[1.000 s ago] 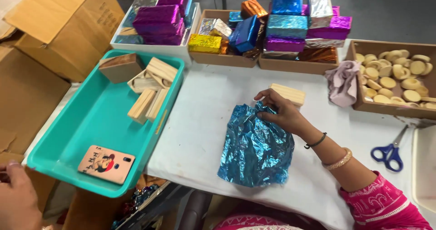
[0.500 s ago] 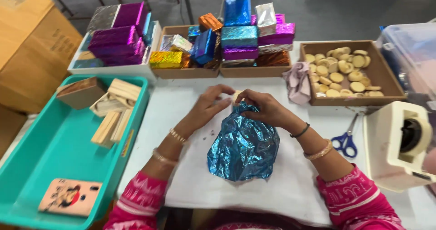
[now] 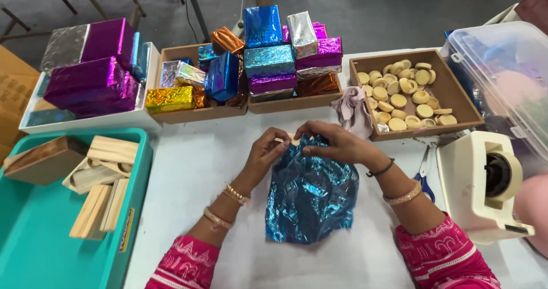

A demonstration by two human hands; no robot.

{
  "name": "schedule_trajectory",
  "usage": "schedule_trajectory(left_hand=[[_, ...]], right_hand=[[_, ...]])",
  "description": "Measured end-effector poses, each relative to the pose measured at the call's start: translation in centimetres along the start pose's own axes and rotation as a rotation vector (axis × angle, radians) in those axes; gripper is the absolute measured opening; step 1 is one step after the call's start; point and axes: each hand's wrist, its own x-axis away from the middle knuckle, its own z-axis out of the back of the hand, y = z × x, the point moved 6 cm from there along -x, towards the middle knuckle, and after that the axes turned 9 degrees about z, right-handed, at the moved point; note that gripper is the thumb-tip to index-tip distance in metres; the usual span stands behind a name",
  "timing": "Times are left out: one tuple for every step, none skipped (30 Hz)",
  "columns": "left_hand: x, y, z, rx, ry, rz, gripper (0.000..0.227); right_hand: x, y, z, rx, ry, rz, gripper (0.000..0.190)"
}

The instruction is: Wrapping wooden blocks in colored foil and securing them.

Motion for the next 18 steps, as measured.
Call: schedule_trajectory(left_hand=[[0.1,0.9,-0.4,0.003,-0.005,0.005,0.028],[0.3,2.1,-0.9,0.066,-0.044,-0.03,0.029],[0.5,3.2,-1.4,0.129,-0.083,-0.065,0.033],[0.5,2.8,-1.3,0.133,-0.083,-0.06,0.033],[0.5,2.3,-1.5,0.126,-0.104,-0.062,0.034],[0.6,1.9,-1.6,0.118,-0.125,-0.065,0.035],[0.6,1.8,-1.6,0.123,-0.123,-0.059,0.035],[0.6,1.7,-1.8,0.155,-0.145,-0.035,0.033],[0.7,1.6,-1.9,0.186,-0.167,-0.01,0.03],[0.6,1.3,-1.8,0.189,-0.168,-0.007,0.03],[0.6,0.9,-1.4,0.137,-0.123,0.003,0.028],[0.5,0.5,-1.0,0.083,-0.079,0.013,0.027],[0.4,1.0,-1.1,0.086,-0.081,0.016,0.027],[0.5,1.5,-0.9,0.066,-0.038,0.003,0.026],[0.6,2.0,-0.8,0.045,0.005,-0.01,0.026],[0.6,2.2,-0.8,0.048,0.004,-0.009,0.026],[0.6,2.7,-0.5,-0.016,0.047,-0.057,0.023],[0.7,3.3,-0.3,-0.082,0.092,-0.105,0.02]], right_hand=[[0.1,0.3,-0.2,-0.002,0.003,-0.007,0.038],[0.2,0.7,-0.7,-0.036,-0.025,-0.035,0.028],[0.2,1.0,-1.2,-0.071,-0.052,-0.062,0.023],[0.2,0.9,-1.2,-0.075,-0.054,-0.068,0.023],[0.1,0.6,-1.2,-0.088,-0.043,-0.055,0.023],[0.1,0.4,-1.3,-0.103,-0.032,-0.042,0.023],[0.1,0.8,-1.3,-0.107,-0.035,-0.048,0.023],[0.0,0.8,-1.2,-0.119,-0.036,0.01,0.021],[0.1,0.7,-1.1,-0.131,-0.037,0.068,0.019],[0.1,1.0,-1.1,-0.132,-0.037,0.064,0.019],[0.2,1.6,-1.0,-0.18,-0.024,-0.001,0.02],[0.3,2.2,-0.9,-0.227,-0.008,-0.067,0.022],[0.3,2.2,-0.8,-0.228,-0.007,-0.071,0.022],[0.3,2.4,-0.8,-0.264,0.002,-0.099,0.023],[0.4,2.5,-0.8,-0.299,0.012,-0.127,0.024],[0.4,2.7,-0.8,-0.3,0.011,-0.131,0.024],[0.5,2.9,-0.8,-0.302,0.02,-0.143,0.027],[0.6,3.1,-0.7,-0.304,0.027,-0.153,0.03]])
